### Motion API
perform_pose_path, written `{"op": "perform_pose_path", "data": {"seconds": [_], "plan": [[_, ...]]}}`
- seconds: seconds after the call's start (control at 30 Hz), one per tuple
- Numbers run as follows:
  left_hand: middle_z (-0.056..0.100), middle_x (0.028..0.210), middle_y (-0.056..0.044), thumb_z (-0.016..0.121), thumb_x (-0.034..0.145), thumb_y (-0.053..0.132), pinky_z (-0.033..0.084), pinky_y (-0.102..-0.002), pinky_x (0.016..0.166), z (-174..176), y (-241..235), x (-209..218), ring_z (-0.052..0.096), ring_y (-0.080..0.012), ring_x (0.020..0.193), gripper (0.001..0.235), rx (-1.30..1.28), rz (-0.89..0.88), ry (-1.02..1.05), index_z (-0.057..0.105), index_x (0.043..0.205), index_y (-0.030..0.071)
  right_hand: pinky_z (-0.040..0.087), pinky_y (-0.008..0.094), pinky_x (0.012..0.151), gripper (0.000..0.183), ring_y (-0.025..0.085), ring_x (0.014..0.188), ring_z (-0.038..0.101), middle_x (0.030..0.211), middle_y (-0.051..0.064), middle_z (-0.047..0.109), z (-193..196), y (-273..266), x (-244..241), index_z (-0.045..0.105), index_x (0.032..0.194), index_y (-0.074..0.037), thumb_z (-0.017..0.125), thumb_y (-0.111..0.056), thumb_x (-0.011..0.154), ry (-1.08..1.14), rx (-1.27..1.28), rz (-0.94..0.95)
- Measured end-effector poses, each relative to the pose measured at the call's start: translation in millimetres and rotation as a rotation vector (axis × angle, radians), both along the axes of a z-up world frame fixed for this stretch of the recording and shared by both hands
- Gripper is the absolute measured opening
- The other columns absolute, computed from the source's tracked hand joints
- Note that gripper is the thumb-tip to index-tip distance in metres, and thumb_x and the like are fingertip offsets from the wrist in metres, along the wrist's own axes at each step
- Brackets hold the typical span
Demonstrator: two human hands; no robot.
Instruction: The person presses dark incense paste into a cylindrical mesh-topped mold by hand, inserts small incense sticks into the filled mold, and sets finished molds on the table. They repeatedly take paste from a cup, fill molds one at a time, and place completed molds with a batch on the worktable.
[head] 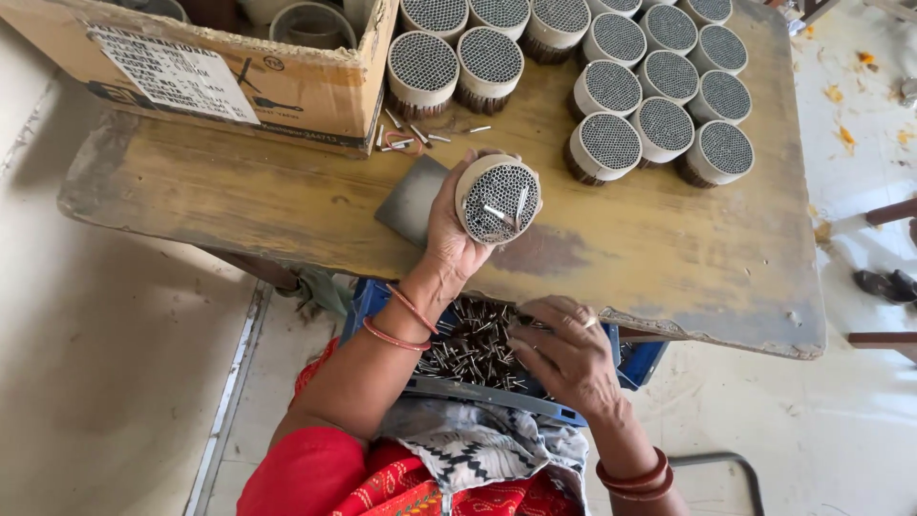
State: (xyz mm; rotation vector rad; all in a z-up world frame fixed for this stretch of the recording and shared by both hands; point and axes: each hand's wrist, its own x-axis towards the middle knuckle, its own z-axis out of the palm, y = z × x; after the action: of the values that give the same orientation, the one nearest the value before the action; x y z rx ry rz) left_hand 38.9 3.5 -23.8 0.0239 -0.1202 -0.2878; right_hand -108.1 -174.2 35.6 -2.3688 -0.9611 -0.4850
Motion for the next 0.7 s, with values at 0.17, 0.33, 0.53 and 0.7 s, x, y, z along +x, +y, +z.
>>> {"op": "perform_pose_path", "data": {"seconds": [0.17,0.33,0.53,0.7], "plan": [[0.071,0.119,-0.017,0.053,0.109,0.034,0.057,-0.056,0.100,2.4,-2.6,-0.9,0.068,-0.0363,0.115,0.035,0.010,-0.014,-0.019,0.066,0.120,0.002,0.052,0.037,0.087,0.026,0.025,0.097,0.065,0.107,0.008,0.071,24.7,28.1,30.4,0.078,0.110,-0.008,0.083,-0.012,0.084,-0.013,0.165,-0.342],[0.071,0.119,-0.016,0.054,0.109,0.033,0.058,-0.050,0.099,-0.6,-2.4,-1.3,0.069,-0.0306,0.112,0.034,0.057,0.070,0.001,0.065,0.119,0.003,0.052,0.038,0.082,0.025,0.024,0.090,0.064,0.098,0.008,0.068,18.4,51.2,57.2,0.079,0.109,-0.008,0.085,-0.012,0.085,-0.052,0.240,-0.477],[0.072,0.118,-0.015,0.055,0.111,0.031,0.057,-0.042,0.100,0.3,-4.1,-2.7,0.069,-0.0261,0.112,0.032,0.113,0.131,0.028,0.065,0.120,0.002,0.051,0.039,0.083,0.018,0.026,0.090,0.064,0.096,0.007,0.067,11.5,50.8,60.9,0.076,0.101,-0.009,0.086,-0.010,0.086,-0.214,0.196,-0.488],[0.073,0.115,-0.015,0.055,0.108,0.032,0.059,-0.045,0.098,-4.2,-1.8,0.6,0.070,-0.0283,0.110,0.032,0.037,0.091,0.051,0.066,0.117,0.003,0.057,0.031,0.069,0.017,0.016,0.080,0.067,0.095,0.005,0.070,17.8,13.8,30.2,0.074,0.096,-0.008,0.082,-0.010,0.082,0.173,0.166,-0.337]]}}
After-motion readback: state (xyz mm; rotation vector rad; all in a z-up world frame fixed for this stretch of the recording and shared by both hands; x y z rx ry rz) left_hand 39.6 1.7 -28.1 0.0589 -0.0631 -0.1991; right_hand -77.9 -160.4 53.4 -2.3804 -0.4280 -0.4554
